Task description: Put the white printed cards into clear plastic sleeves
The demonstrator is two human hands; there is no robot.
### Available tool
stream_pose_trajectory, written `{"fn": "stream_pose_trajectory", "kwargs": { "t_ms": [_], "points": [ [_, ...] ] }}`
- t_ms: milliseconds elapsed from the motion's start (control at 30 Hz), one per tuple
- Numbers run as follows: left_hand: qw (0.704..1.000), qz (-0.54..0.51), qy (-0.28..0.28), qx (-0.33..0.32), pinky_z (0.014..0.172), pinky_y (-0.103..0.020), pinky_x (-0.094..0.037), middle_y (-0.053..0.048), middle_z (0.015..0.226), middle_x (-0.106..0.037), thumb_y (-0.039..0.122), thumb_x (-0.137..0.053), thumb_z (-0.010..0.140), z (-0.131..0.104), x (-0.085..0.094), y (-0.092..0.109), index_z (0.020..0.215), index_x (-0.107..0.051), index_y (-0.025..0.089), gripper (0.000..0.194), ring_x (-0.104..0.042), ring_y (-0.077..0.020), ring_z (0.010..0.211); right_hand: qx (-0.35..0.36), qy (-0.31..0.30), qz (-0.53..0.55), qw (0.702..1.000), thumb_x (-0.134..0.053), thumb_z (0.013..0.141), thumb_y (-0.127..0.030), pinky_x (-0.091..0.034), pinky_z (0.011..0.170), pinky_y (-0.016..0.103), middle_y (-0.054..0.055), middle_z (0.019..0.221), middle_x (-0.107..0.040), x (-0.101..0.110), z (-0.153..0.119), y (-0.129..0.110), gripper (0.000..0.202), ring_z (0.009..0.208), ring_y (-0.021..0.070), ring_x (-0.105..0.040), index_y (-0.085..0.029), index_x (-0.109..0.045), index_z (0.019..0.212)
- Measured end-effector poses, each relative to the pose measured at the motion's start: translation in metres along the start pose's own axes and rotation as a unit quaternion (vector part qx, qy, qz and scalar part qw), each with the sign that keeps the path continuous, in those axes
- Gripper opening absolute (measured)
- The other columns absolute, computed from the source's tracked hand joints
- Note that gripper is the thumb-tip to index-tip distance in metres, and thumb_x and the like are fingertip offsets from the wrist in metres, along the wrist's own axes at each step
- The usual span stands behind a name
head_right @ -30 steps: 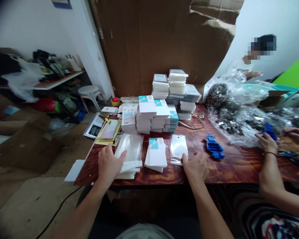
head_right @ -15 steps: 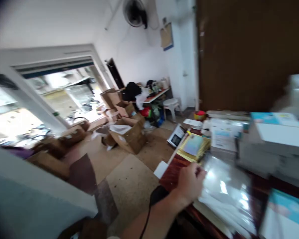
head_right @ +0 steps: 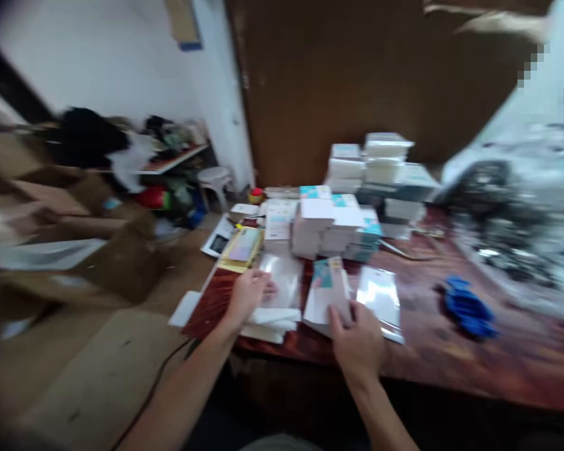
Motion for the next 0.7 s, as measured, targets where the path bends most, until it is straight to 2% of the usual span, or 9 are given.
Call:
{"fn": "stream_pose_trajectory", "kwargs": {
  "t_ms": [67, 100, 133, 200, 300, 367, 500, 700],
  "points": [
    [0.999, -0.002, -0.033, 0.015, 0.057, -0.027, -0.058, -0.009, 0.071, -0.072, 0.021, -0.068, 0.083, 0.013, -0.007, -0.005, 0.086, -0.06, 0.012, 0.012, -0.072, -0.0182, 0.061, -0.022, -0.01, 0.046, 0.999, -0.062, 0.089, -0.047, -0.049, 0.064, 0.034, 0.006, 0.078, -0.068, 0.021, 0.006, 0.004, 0.031, 0.072, 0.0244, -0.063, -0.017, -0.07, 0.09],
    [0.999, 0.001, -0.04, 0.019, 0.058, -0.029, -0.06, -0.012, 0.074, -0.074, 0.022, -0.07, 0.082, 0.016, -0.009, -0.006, 0.088, -0.061, 0.011, 0.014, -0.073, -0.0205, 0.063, 0.002, 0.0, 0.078, 0.997, -0.06, 0.091, -0.043, -0.049, 0.064, 0.033, 0.005, 0.078, -0.067, 0.029, 0.009, -0.002, 0.027, 0.072, 0.0231, -0.062, -0.017, -0.071, 0.088],
    [0.999, 0.003, -0.044, 0.024, 0.06, -0.031, -0.06, -0.014, 0.076, -0.074, 0.022, -0.07, 0.083, 0.018, -0.011, -0.008, 0.088, -0.062, 0.01, 0.015, -0.073, -0.0221, 0.065, 0.046, -0.001, 0.112, 0.993, -0.059, 0.093, -0.037, -0.049, 0.066, 0.032, 0.005, 0.081, -0.067, 0.034, 0.011, -0.011, 0.023, 0.074, 0.0217, -0.062, -0.018, -0.072, 0.092],
    [0.999, 0.002, -0.034, 0.031, 0.06, -0.033, -0.061, -0.015, 0.075, -0.074, 0.022, -0.07, 0.083, 0.016, -0.013, -0.007, 0.087, -0.062, 0.009, 0.015, -0.073, -0.0229, 0.064, 0.18, -0.011, 0.142, 0.973, -0.058, 0.093, -0.023, -0.05, 0.069, 0.031, 0.006, 0.09, -0.064, 0.044, 0.008, -0.032, 0.021, 0.08, 0.0202, -0.062, -0.02, -0.073, 0.108],
    [0.999, -0.016, -0.006, 0.035, 0.06, -0.031, -0.061, -0.012, 0.072, -0.073, 0.02, -0.068, 0.085, 0.01, -0.014, -0.001, 0.082, -0.06, 0.011, 0.013, -0.073, -0.0213, 0.063, 0.371, -0.089, 0.123, 0.916, -0.058, 0.088, -0.008, -0.05, 0.074, 0.034, 0.007, 0.096, -0.061, 0.048, -0.011, -0.056, 0.044, 0.086, 0.0198, -0.059, -0.026, -0.065, 0.128],
    [0.999, -0.024, -0.002, 0.027, 0.06, -0.031, -0.061, -0.012, 0.073, -0.073, 0.022, -0.068, 0.086, 0.007, -0.016, 0.003, 0.08, -0.058, 0.012, 0.015, -0.073, -0.0214, 0.063, 0.443, -0.13, 0.089, 0.882, -0.056, 0.087, -0.005, -0.05, 0.081, 0.038, 0.008, 0.102, -0.063, 0.049, -0.023, -0.062, 0.049, 0.093, 0.0219, -0.057, -0.026, -0.063, 0.131],
    [0.999, -0.032, -0.013, 0.013, 0.059, -0.032, -0.061, -0.012, 0.073, -0.073, 0.03, -0.07, 0.084, 0.004, -0.023, 0.006, 0.082, -0.057, 0.013, 0.022, -0.073, -0.0227, 0.063, 0.487, -0.135, -0.001, 0.863, -0.052, 0.089, -0.003, -0.047, 0.091, 0.041, 0.01, 0.115, -0.065, 0.048, -0.027, -0.063, 0.048, 0.107, 0.0256, -0.053, -0.023, -0.062, 0.131],
    [0.998, -0.05, -0.006, 0.029, 0.05, -0.03, -0.057, -0.007, 0.069, -0.071, 0.036, -0.071, 0.084, -0.002, -0.032, 0.001, 0.082, -0.051, 0.017, 0.027, -0.071, -0.0214, 0.056, 0.5, -0.116, -0.088, 0.854, -0.054, 0.091, -0.009, -0.043, 0.092, 0.043, 0.008, 0.118, -0.065, 0.039, -0.017, -0.057, 0.041, 0.111, 0.0275, -0.053, -0.023, -0.062, 0.129]
  ]
}}
Point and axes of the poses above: each hand's wrist, its own z-axis towards the middle knuckle, its own x-axis out of the back of the hand, y = z × x, the point moved 7 cm from there along z, towards the middle knuckle
